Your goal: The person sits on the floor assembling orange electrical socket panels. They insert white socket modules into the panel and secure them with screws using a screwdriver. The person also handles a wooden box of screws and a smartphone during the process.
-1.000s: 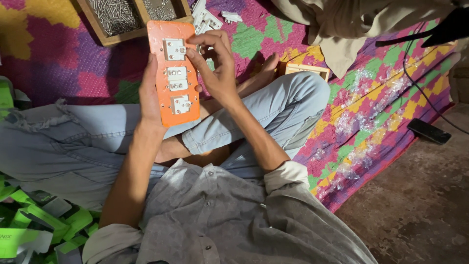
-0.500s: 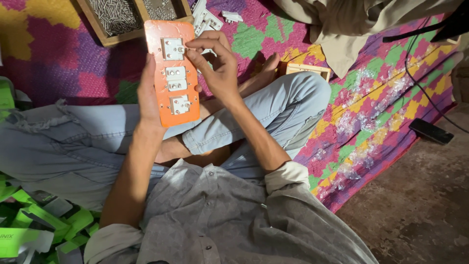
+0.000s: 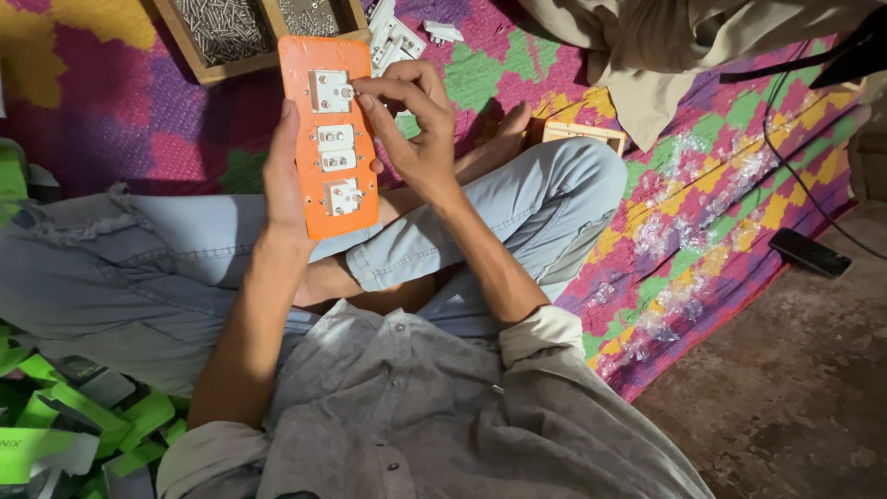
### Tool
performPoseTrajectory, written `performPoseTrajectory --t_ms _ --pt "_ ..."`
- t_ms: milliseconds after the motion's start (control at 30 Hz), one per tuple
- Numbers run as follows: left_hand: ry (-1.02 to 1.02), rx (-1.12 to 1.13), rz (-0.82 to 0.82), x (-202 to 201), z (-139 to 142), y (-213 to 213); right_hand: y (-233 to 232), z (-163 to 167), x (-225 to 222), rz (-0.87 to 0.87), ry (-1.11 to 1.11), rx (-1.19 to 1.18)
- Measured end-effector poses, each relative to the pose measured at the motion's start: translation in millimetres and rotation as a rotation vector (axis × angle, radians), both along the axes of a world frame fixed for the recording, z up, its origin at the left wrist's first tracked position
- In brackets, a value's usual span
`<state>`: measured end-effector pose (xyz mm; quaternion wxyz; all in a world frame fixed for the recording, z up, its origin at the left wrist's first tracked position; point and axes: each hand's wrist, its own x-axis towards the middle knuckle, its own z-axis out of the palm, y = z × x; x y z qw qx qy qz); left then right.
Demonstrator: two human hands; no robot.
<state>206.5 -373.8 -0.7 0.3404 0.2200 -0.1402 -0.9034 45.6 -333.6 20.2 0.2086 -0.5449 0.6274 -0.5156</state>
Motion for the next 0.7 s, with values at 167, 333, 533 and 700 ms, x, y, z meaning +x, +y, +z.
performPoseTrajectory --t_ms 167,333,533,700 --pt "-0.009 -0.009 0.003 0 -3 1 -1 -1 1 -0.014 0.021 0.014" --pt "-0.019 -0.014 -0.018 2 -5 2 -2 -4 5 -0.035 0.092 -0.009" --pt "-0.057 -0.022 -0.022 1 -7 4 -2 -6 7 -0.075 0.124 0.001" --pt "-0.024 -0.013 -0.038 1 -6 3 0 -11 3 -0.029 -0.013 0.012"
